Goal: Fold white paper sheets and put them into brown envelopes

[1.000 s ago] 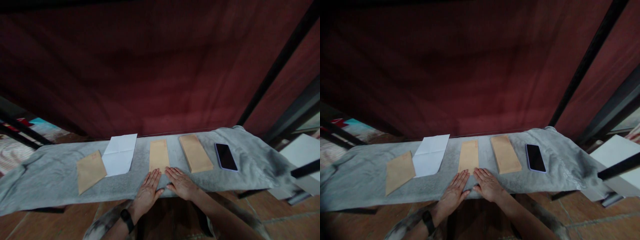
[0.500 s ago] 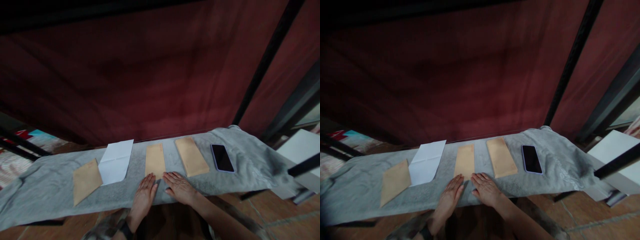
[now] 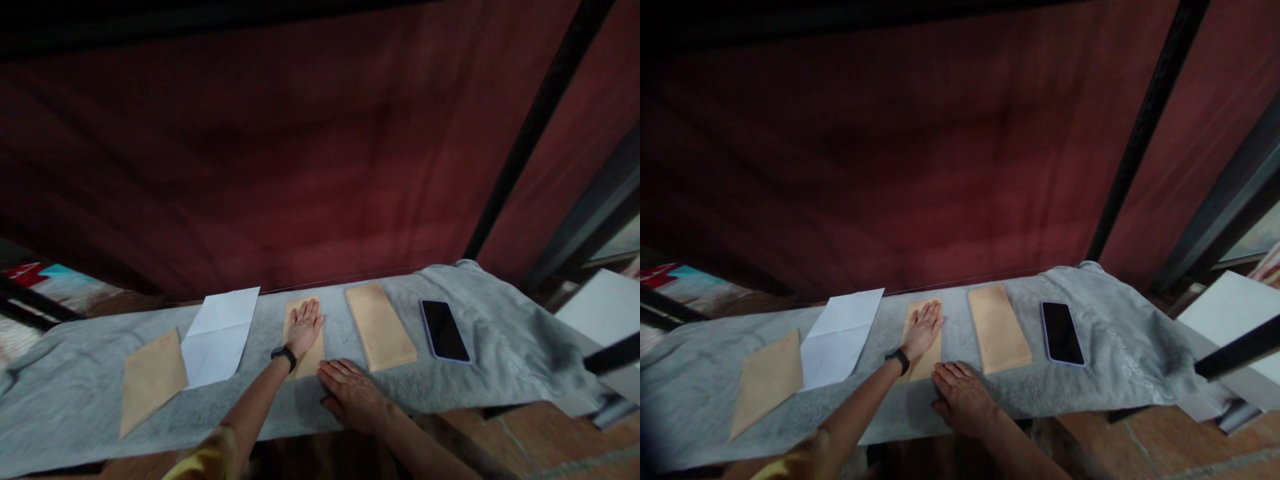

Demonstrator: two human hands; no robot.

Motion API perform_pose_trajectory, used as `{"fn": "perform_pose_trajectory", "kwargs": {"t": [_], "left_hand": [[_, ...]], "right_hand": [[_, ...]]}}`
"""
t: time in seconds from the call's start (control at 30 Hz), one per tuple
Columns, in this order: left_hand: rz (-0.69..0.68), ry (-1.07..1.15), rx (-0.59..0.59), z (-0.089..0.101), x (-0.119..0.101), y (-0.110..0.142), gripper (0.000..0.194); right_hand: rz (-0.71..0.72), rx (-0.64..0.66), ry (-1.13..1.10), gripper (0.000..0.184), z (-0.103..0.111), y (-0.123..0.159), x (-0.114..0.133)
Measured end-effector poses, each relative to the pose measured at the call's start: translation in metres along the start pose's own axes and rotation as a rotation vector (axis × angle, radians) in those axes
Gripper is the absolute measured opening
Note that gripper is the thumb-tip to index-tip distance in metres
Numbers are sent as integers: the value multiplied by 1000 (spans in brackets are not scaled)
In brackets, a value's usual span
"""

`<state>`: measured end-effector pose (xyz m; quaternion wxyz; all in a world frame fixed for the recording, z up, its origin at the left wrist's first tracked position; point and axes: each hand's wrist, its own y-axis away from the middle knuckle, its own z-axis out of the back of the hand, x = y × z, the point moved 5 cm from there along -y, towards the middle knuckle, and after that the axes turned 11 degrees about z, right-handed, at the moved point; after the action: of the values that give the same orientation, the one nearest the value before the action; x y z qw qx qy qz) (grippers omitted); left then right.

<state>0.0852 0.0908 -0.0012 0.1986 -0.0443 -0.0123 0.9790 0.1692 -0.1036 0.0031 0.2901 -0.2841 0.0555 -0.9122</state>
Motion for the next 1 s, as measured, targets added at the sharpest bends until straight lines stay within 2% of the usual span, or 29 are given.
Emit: {"fn": "perform_pose_trajectory", "kwargs": {"t": [0.13,0.27,0.4,0.73,0.83,1.0], "left_hand": [[22,25,-19,-5,-1,-18,63],[-12,45,-32,-5,-2,-7,62],[-90,54,-26,-3,-1,26,57],[-217,66,-56,5,16,132,54],[-213,73,-89,11,21,152,51],[-186,114,-134,19,25,171,44]], "right_hand": [[8,24,-19,56,5,-1,1],[-6,30,-33,56,6,-2,1],[-12,35,-25,54,4,-1,0],[-40,69,-28,55,3,0,-2],[-43,78,-28,52,4,-1,-3],[-47,82,-3,51,7,-1,-3]]}}
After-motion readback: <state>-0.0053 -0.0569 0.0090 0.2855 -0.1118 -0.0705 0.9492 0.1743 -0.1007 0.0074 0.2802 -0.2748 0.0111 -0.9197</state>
